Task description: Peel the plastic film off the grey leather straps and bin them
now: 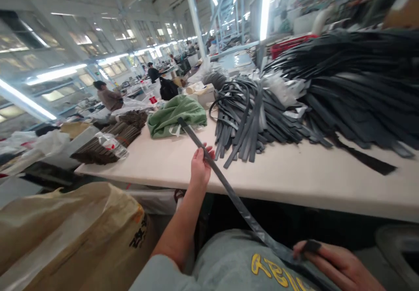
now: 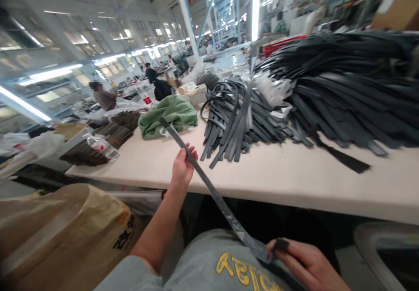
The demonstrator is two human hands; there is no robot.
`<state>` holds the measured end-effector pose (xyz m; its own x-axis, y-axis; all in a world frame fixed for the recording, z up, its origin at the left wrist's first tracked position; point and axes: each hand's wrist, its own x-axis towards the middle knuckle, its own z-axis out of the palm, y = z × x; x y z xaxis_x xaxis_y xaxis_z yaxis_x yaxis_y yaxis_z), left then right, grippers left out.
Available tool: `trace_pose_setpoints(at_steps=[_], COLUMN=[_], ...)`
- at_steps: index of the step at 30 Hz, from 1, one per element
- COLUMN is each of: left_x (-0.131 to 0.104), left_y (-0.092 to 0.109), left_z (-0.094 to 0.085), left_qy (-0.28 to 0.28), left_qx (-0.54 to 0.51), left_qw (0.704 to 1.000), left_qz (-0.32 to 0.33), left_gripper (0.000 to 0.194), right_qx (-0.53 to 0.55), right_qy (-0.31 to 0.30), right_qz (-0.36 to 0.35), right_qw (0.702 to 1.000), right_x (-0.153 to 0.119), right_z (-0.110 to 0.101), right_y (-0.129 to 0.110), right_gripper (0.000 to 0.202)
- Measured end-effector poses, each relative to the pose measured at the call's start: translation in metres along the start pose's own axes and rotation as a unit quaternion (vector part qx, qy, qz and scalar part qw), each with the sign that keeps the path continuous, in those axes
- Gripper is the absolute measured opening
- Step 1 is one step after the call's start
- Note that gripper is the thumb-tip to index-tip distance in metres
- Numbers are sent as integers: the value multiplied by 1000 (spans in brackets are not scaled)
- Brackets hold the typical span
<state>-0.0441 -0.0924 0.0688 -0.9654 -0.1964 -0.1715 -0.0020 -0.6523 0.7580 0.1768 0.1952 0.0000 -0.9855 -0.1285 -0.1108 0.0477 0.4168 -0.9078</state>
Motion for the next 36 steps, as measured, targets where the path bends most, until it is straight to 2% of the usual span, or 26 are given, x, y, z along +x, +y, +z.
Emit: trace_pose_setpoints(at_steps=[1,3,5,7,11,14,17,19,21,23,28,31,33,36], left_x=[-11,-39,-69,-94,-119,-122,-124,-129,-134,-140,-160,-172,-175,-168], left_y=[-13,-43,-70,-90,-105,-106,-107,-112,-121,-133,-158,-167,-172,-180], left_z=[7,17,22,23,23,34,53,63,67,64,44,40,42,38], left_qy=[-51,-151,-230,-299,-435,-500,-539,-541,-532,-538,-626,-665,-665,-631], left_qx=[29,92,155,216,326,341,327,348,378,400,419,419,427,434], left_qw=[998,982,952,911,814,771,758,753,748,734,645,597,589,617], left_qz=[-15,-69,-131,-182,-204,-197,-166,-139,-121,-109,-129,-159,-169,-180], left_gripper=[19,32,42,44,40,49,55,46,37,35,34,38,40,47], right_qx=[25,81,151,212,242,249,264,302,353,379,337,292,260,179], right_qy=[1,57,118,165,224,244,278,272,255,268,391,437,462,543], right_qz=[0,-15,-49,-88,-144,-164,-153,-141,-135,-146,-181,-178,-170,-153], right_qw=[1000,995,980,959,933,923,911,903,890,874,837,832,831,806], right_x=[4,14,24,32,39,37,29,22,13,2,-38,-62,-75,-94], right_z=[-1,-7,-18,-32,-57,-63,-55,-47,-41,-42,-58,-70,-80,-110], right_y=[-9,-27,-40,-50,-58,-59,-59,-58,-58,-58,-62,-57,-49,-36], right_gripper=[48,40,35,30,24,23,25,30,35,36,28,28,28,25])
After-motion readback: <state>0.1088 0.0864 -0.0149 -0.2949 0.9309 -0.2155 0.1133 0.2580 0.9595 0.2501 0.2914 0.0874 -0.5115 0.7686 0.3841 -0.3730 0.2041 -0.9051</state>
